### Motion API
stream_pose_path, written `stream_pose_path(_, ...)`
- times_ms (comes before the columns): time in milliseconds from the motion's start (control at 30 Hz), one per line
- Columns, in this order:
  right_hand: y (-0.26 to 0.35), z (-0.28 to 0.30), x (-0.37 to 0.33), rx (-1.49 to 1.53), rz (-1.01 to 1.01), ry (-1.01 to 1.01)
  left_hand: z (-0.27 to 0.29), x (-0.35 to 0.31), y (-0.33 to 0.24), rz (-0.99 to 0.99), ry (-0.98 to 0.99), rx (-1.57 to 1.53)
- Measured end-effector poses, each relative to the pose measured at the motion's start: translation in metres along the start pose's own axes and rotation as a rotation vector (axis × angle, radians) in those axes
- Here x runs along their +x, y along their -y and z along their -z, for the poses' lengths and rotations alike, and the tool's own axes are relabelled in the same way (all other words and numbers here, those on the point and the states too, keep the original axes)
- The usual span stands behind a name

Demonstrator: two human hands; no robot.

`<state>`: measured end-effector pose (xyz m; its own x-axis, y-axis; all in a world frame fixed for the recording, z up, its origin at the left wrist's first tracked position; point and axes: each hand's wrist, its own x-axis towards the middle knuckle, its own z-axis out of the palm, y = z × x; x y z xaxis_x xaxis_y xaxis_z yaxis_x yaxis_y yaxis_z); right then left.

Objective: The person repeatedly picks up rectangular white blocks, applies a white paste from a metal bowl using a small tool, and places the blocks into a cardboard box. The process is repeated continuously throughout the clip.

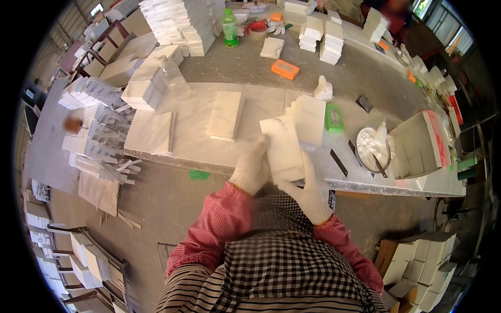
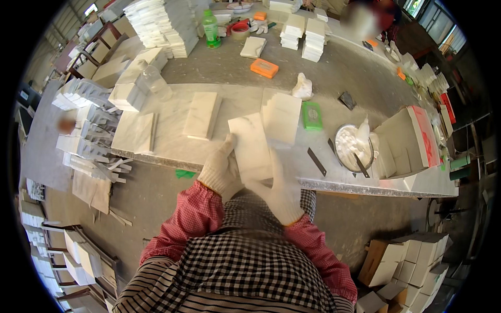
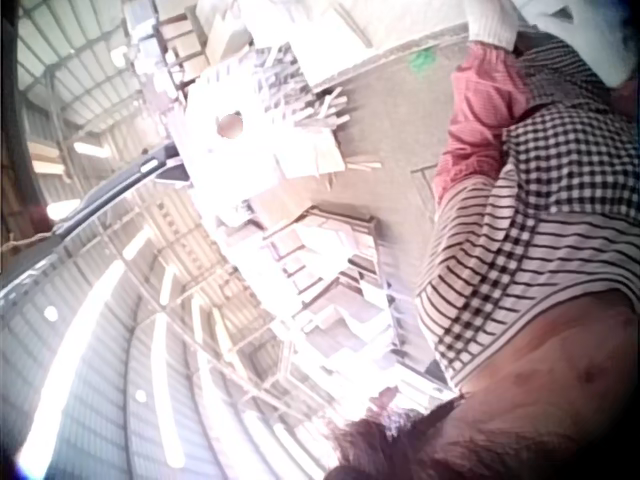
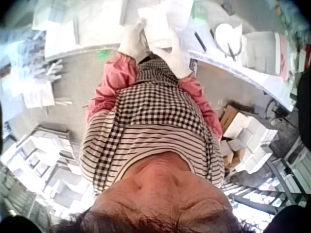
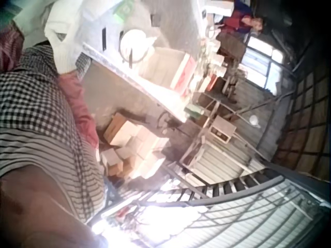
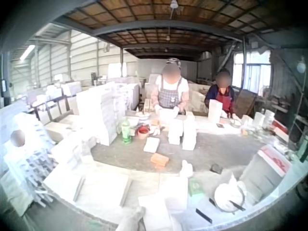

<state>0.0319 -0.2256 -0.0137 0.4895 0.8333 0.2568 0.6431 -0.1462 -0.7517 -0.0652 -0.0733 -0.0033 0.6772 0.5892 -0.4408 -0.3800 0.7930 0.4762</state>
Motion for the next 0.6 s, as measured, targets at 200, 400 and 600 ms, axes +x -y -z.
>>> stream_pose_path(200,-0.008,0.004,-0.001,0.126,-0.14,-0.053,-0.001,-0.006,-0.011,-0.057,-0.019,-0.017)
stream_pose_path(400,-0.021,0.01,0.0,0.247,-0.222,-0.112,-0.024,-0.027,-0.03,-0.098,-0.145,0.065)
stream_pose_path(600,-0.039,0.017,0.0,0.194,-0.218,-0.171,0.042,0.03,-0.093,-0.285,-0.194,0.427)
